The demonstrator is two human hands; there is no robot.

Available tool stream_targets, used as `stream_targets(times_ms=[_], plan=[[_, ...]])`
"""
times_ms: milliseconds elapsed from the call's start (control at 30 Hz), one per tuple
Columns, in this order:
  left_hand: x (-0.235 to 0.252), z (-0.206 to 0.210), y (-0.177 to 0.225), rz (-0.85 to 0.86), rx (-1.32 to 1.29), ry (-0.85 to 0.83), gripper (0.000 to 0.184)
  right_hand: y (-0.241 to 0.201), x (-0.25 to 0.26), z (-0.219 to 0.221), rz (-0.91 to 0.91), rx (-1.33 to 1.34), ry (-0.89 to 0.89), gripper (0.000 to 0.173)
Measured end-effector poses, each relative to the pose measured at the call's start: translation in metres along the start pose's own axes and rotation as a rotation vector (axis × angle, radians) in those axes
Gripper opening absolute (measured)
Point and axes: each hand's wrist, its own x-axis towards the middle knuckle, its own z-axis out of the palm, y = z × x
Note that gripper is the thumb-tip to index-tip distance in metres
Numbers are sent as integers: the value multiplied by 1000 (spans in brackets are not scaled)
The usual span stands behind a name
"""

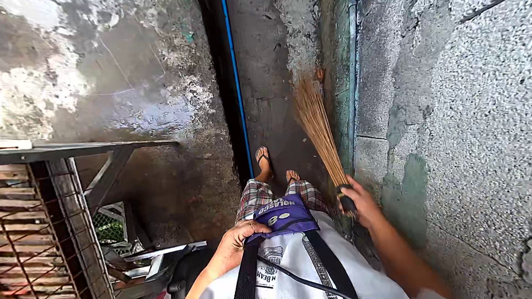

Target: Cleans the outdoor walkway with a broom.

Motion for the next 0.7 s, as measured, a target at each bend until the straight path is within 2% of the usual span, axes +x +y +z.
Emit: stream_targets(times_ms=[100,167,200,300,433,500,600,700], plan=[[17,-25,3,-20,-26,-48,16,17,-49,13,298,308,79,39],[25,-38,2,-32,-25,-65,16,22,-38,38,451,539,198,32],[27,-44,1,-33,-25,-70,16,23,-23,53,467,624,231,30],[27,-66,-5,-40,-1,-75,16,1,44,107,404,604,244,28],[17,-89,-10,-105,14,-48,19,-63,93,168,202,479,16,44],[16,-95,-13,-104,-9,-43,19,-80,85,177,110,490,-54,50],[18,-96,-16,-75,-33,-34,19,-83,41,165,80,467,-35,55],[19,-100,-14,-71,-51,-13,19,-81,-8,157,127,508,16,48]])
